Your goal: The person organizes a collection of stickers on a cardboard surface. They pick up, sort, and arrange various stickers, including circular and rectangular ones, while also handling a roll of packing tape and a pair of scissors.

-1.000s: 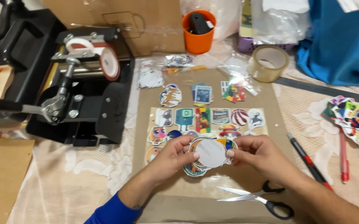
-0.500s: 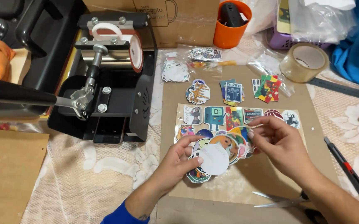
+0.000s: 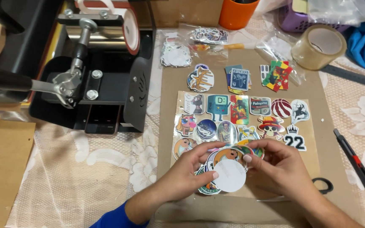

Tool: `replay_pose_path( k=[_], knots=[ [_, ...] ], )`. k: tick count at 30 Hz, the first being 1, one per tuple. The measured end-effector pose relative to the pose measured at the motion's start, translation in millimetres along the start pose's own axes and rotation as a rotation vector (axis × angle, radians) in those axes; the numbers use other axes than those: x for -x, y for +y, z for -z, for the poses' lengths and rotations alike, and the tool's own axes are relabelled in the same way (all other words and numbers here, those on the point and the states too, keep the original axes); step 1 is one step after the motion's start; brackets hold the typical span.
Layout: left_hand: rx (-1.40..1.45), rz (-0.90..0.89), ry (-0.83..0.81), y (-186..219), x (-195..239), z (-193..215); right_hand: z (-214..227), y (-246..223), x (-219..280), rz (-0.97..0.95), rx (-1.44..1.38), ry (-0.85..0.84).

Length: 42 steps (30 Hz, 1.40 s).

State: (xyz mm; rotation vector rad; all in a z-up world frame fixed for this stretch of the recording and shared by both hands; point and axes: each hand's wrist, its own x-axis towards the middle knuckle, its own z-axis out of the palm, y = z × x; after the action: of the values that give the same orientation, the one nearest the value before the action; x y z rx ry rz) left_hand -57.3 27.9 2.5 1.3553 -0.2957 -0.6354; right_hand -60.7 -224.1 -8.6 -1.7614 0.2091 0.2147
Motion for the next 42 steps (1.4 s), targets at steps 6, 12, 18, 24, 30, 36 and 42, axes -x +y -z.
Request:
replay_pose_path(
  k=[6,12,18,24,30,36,42],
  knots=[
    [-0.050,0.028,-0.008,-7,-2,-1,2,3,4,0.025,0.119,-0.145],
    [0.059,-0.015,0.049,-29,-8,-3,2,-8,9,0.231,0.340,-0.328],
    [0.043,0.043,0.137,-46,-9,-2,3,-6,7,0.304,0.355,-0.302],
    [0.258,0.036,0.259,-47,-9,2,13,-12,18,0.688,0.463,0.126],
    [0.306,0.065,0.240,-35,-9,-4,16,-17,31,1.252,0.646,-0.076],
    [0.311,0.110,0.190,-22,-6,-5,10,-23,20,1.345,0.745,-0.132],
    [0.220,0.020,0.222,-47,-6,-3,-3,-15,8,1.127,0.602,-0.280]
  ],
)
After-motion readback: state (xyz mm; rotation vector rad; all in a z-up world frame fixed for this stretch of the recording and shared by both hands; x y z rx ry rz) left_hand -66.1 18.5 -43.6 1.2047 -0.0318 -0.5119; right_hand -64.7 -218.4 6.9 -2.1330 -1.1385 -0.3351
